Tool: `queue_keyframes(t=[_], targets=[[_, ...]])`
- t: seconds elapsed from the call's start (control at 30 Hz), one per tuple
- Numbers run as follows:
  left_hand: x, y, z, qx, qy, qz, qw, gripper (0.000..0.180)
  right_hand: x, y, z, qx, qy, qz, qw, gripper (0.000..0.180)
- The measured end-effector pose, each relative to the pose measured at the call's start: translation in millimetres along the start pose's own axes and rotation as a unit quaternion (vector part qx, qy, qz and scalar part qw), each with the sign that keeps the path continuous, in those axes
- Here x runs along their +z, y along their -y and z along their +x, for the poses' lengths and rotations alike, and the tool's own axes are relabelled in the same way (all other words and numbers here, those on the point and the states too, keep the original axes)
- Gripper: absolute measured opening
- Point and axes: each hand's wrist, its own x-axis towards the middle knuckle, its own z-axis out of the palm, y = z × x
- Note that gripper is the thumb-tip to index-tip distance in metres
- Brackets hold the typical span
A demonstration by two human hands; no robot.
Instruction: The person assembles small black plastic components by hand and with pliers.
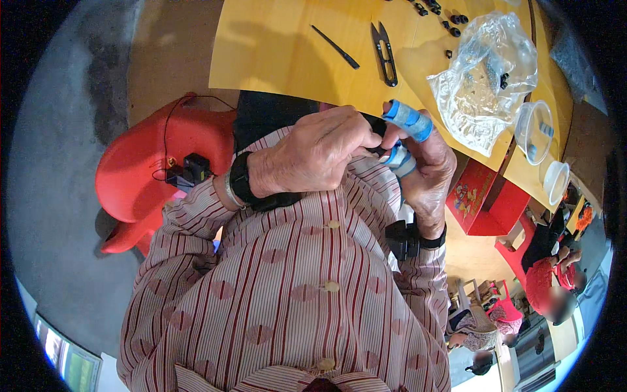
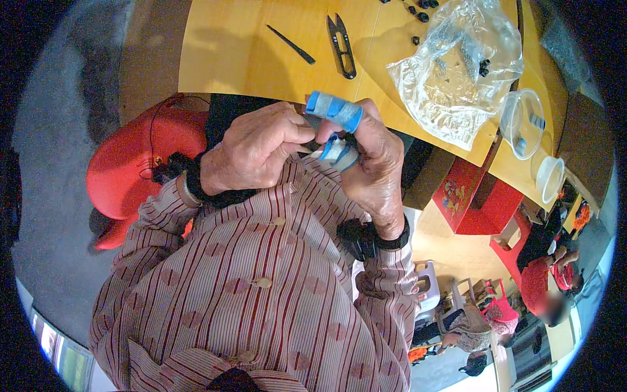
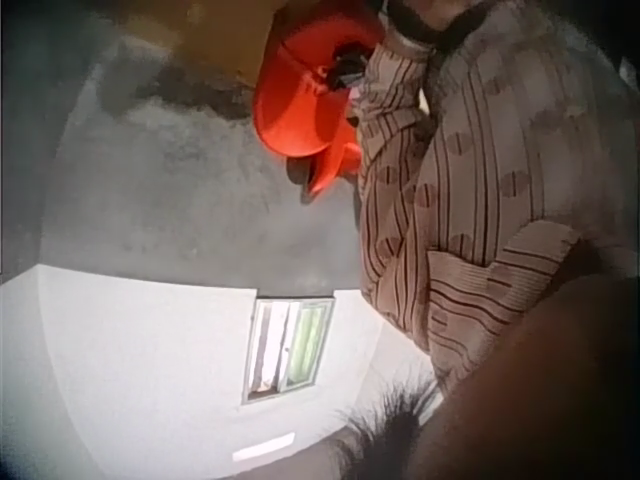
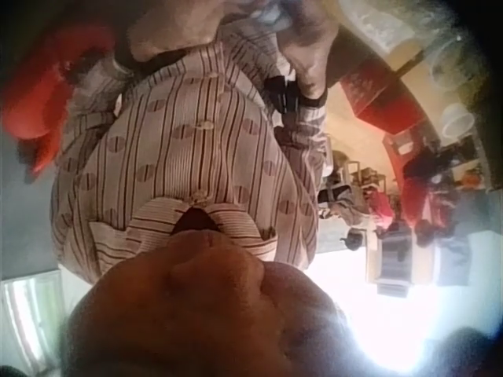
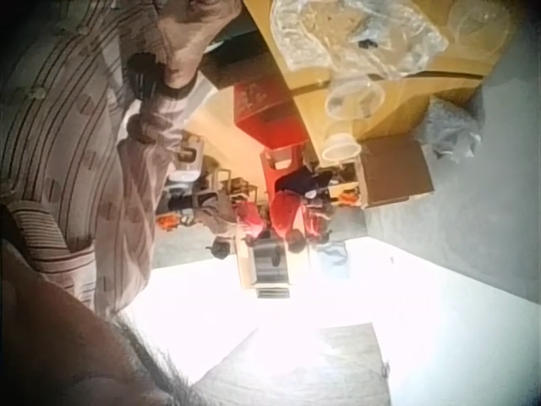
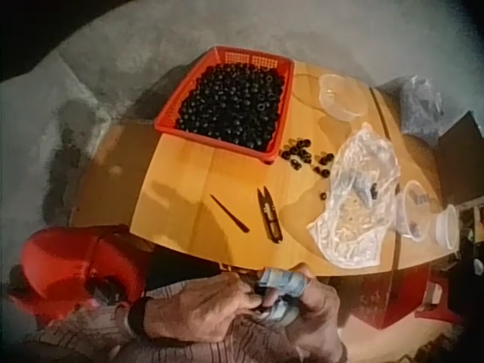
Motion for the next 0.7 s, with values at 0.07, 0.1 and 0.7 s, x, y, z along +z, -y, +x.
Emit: queue_keyframes(t=[0.07,0.1,0.7], targets=[[-0.4,1.2,0.4,0.014,-0.009,-0.008,1.0,0.027,5.3,4.3,-0.7,0.063,-0.018,0.063,0.996,0.058],[-0.3,2.2,-0.2,0.013,-0.008,-0.008,1.0,0.027,6.2,4.6,-0.8,0.063,-0.019,0.063,0.996,0.058],[-6.7,-1.2,-2.1,0.032,0.047,-0.031,0.998,0.025,2.4,0.4,-5.4,0.144,0.01,0.149,0.978,0.069]])
